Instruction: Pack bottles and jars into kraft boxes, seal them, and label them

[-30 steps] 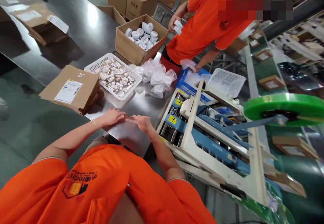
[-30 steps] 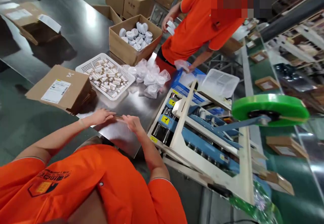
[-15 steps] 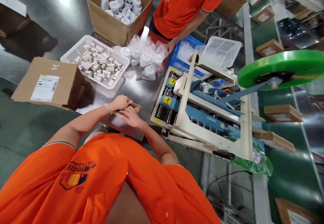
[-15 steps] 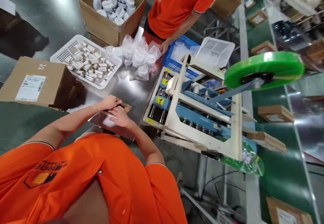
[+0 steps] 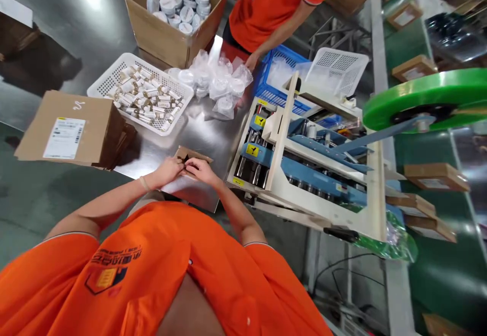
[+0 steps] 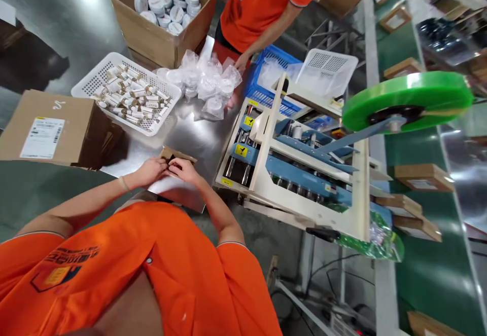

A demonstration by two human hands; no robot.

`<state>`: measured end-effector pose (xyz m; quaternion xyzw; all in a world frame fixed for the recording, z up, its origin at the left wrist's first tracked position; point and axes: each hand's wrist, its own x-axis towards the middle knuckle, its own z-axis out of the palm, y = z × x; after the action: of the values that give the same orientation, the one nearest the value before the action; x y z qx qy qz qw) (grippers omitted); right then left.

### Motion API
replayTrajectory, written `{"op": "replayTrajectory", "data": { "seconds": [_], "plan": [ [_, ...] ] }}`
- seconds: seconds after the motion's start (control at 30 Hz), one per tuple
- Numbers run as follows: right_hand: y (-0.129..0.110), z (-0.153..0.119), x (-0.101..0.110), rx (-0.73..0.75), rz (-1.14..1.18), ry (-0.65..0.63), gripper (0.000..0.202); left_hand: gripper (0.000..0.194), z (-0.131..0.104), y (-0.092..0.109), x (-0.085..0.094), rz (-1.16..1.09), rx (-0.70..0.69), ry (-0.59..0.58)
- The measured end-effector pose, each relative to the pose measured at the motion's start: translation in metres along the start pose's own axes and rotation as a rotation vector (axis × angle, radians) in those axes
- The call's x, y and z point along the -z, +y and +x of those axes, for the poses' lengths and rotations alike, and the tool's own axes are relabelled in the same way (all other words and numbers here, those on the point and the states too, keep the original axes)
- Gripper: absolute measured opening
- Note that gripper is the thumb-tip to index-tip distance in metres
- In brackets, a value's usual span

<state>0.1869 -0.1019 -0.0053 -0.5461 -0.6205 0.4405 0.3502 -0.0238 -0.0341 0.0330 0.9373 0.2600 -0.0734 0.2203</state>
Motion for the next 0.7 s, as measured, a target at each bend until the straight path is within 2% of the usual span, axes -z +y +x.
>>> {"op": "replayTrajectory", "data": {
  "seconds": [0.07,0.1,0.13,0.2,0.23,0.3,0.4,0.47,0.57,0.63,0.7],
  "plan": [
    [-0.007,0.005,0.015,0.032,-0.205,0.13,0.029,0.024,0.018,0.0,0.005,0.024,0.0,-0.023],
    [-0.011,0.008,0.021,0.039,-0.324,0.181,0.039,0.021,0.024,0.0,0.008,0.026,0.005,-0.031],
    [-0.016,0.012,0.026,0.035,-0.445,0.191,0.054,0.019,0.028,-0.001,0.01,0.023,0.017,-0.029],
    [-0.023,0.015,0.028,-0.006,-0.663,0.104,0.091,0.022,0.03,0.0,0.008,-0.006,0.088,0.035],
    [-0.026,0.014,0.024,-0.036,-0.749,0.04,0.106,0.028,0.028,0.002,0.004,-0.038,0.163,0.106],
    [-0.026,0.007,0.01,-0.09,-0.868,-0.052,0.122,0.046,0.023,0.004,-0.009,-0.161,0.402,0.305],
    [-0.019,-0.01,-0.013,-0.118,-0.935,-0.108,0.119,0.067,0.021,0.004,-0.03,-0.509,0.767,0.515],
    [-0.011,-0.015,-0.019,-0.132,-0.922,-0.106,0.105,0.073,0.026,0.0,-0.038,-0.743,0.806,0.571],
    [0.003,-0.008,-0.011,-0.211,-0.746,0.011,0.089,0.094,0.031,-0.007,-0.039,-0.967,0.719,0.697],
    [0.013,0.001,-0.005,-0.285,-0.46,0.173,0.087,0.11,0.028,-0.011,-0.035,-1.084,0.72,0.749],
    [0.024,0.009,-0.008,-0.34,-0.077,0.323,0.086,0.115,0.022,-0.014,-0.028,-1.157,0.679,0.725]
  ]
}}
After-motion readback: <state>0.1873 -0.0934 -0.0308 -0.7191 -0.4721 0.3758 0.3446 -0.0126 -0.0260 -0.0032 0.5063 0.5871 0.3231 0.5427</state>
